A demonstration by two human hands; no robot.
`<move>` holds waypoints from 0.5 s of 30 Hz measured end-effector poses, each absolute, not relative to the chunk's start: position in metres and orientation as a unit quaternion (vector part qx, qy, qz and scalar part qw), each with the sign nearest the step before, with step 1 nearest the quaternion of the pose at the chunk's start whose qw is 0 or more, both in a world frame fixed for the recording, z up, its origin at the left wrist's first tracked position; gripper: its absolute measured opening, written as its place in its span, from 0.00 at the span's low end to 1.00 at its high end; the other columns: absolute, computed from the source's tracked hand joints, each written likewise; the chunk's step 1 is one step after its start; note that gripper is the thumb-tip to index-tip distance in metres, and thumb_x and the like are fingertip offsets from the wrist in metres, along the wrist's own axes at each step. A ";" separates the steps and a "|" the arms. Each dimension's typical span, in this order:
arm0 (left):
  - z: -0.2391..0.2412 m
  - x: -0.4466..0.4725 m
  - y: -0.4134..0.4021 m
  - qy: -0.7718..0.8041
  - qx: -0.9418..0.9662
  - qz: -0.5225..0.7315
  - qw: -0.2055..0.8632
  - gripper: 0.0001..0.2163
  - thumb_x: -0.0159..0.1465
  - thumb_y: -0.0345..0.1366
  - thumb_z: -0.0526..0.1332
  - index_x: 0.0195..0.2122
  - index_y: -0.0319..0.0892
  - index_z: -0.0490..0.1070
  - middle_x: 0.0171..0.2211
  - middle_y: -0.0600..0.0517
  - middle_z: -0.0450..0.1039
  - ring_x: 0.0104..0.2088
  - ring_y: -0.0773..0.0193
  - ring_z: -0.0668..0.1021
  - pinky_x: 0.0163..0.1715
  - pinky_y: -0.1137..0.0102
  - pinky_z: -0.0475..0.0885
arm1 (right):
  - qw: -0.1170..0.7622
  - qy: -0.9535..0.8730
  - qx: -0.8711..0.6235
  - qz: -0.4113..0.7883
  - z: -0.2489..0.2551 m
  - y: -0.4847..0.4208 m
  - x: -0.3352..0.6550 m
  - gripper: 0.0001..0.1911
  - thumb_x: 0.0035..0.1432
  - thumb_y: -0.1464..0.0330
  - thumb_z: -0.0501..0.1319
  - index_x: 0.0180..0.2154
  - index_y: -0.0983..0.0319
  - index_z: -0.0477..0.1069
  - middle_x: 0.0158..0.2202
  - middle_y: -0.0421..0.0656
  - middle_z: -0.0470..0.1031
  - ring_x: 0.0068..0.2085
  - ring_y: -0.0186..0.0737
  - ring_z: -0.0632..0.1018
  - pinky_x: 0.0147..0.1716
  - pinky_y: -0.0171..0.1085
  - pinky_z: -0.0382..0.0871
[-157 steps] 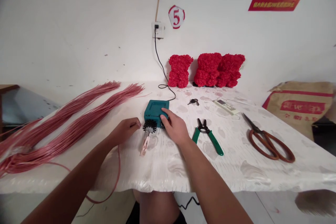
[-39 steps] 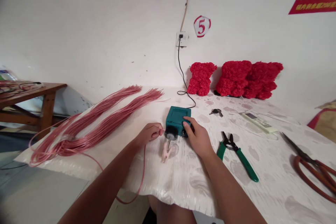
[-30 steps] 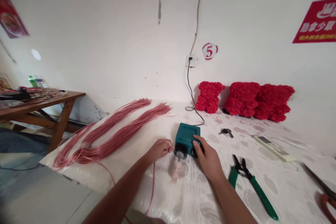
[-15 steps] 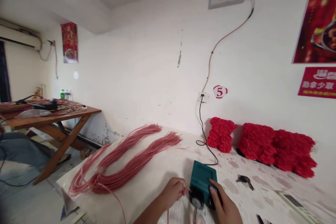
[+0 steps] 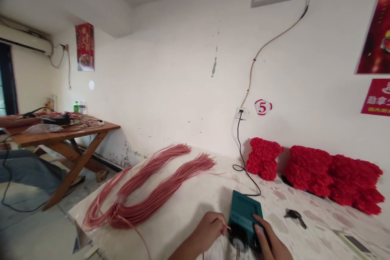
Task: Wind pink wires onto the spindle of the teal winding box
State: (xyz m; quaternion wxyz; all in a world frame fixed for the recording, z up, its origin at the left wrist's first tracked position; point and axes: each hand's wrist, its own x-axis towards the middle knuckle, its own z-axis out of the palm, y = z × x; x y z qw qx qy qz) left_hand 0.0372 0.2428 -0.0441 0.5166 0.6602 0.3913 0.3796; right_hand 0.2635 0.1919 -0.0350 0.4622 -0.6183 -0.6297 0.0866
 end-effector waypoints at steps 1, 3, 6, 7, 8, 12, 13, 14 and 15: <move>-0.044 0.037 0.243 0.390 0.661 0.380 0.517 0.14 0.70 0.45 0.61 0.41 0.37 0.74 0.38 0.50 0.76 0.36 0.62 0.79 0.39 0.64 0.77 | 0.463 -0.630 -0.618 0.085 -0.035 0.192 0.263 0.33 0.57 0.40 0.53 0.49 0.54 0.76 0.49 0.45 0.81 0.55 0.53 0.80 0.57 0.47 0.73; -0.044 0.037 0.242 0.389 0.662 0.379 0.516 0.14 0.70 0.45 0.61 0.39 0.37 0.74 0.36 0.51 0.76 0.35 0.63 0.79 0.39 0.64 0.77 | 0.463 -0.632 -0.616 0.079 -0.036 0.191 0.263 0.32 0.57 0.40 0.53 0.49 0.54 0.76 0.49 0.45 0.82 0.54 0.53 0.80 0.55 0.46 0.74; -0.040 0.037 0.240 0.392 0.664 0.375 0.514 0.15 0.71 0.45 0.60 0.35 0.37 0.74 0.32 0.53 0.75 0.33 0.64 0.78 0.37 0.65 0.76 | 0.463 -0.633 -0.617 0.068 -0.036 0.189 0.263 0.31 0.58 0.41 0.53 0.49 0.54 0.76 0.48 0.45 0.82 0.53 0.52 0.81 0.53 0.44 0.76; -0.039 0.036 0.239 0.392 0.665 0.374 0.514 0.15 0.71 0.45 0.60 0.35 0.37 0.74 0.32 0.53 0.75 0.32 0.64 0.78 0.37 0.65 0.76 | 0.463 -0.632 -0.618 0.066 -0.036 0.189 0.263 0.31 0.59 0.41 0.53 0.49 0.55 0.76 0.48 0.45 0.82 0.52 0.52 0.81 0.53 0.43 0.76; -0.037 0.035 0.238 0.392 0.665 0.375 0.513 0.15 0.71 0.45 0.60 0.35 0.37 0.73 0.31 0.53 0.75 0.32 0.65 0.78 0.36 0.66 0.76 | 0.461 -0.632 -0.619 0.065 -0.037 0.189 0.263 0.31 0.59 0.42 0.53 0.49 0.55 0.76 0.48 0.45 0.82 0.53 0.52 0.81 0.53 0.43 0.76; -0.032 0.033 0.235 0.390 0.667 0.377 0.511 0.15 0.71 0.45 0.60 0.35 0.37 0.73 0.31 0.53 0.74 0.31 0.65 0.78 0.36 0.66 0.76 | 0.454 -0.632 -0.624 0.069 -0.037 0.189 0.263 0.31 0.60 0.42 0.52 0.51 0.54 0.75 0.49 0.44 0.82 0.54 0.51 0.80 0.53 0.43 0.76; -0.032 0.032 0.234 0.390 0.666 0.377 0.512 0.15 0.71 0.45 0.60 0.35 0.37 0.73 0.31 0.53 0.74 0.31 0.65 0.78 0.36 0.66 0.76 | 0.453 -0.632 -0.625 0.070 -0.036 0.189 0.263 0.31 0.60 0.42 0.52 0.51 0.54 0.75 0.49 0.44 0.81 0.54 0.51 0.80 0.52 0.43 0.76; -0.031 0.032 0.234 0.391 0.666 0.376 0.513 0.15 0.71 0.45 0.60 0.35 0.37 0.73 0.31 0.53 0.74 0.32 0.65 0.78 0.36 0.66 0.76 | 0.453 -0.633 -0.624 0.070 -0.035 0.189 0.262 0.30 0.60 0.42 0.52 0.51 0.55 0.75 0.49 0.44 0.81 0.54 0.51 0.80 0.51 0.42 0.77; -0.031 0.032 0.234 0.391 0.665 0.375 0.515 0.15 0.70 0.45 0.60 0.36 0.37 0.74 0.32 0.53 0.75 0.32 0.65 0.78 0.36 0.66 0.76 | 0.453 -0.635 -0.623 0.070 -0.034 0.188 0.261 0.30 0.61 0.43 0.52 0.51 0.55 0.75 0.50 0.45 0.81 0.54 0.51 0.80 0.51 0.41 0.77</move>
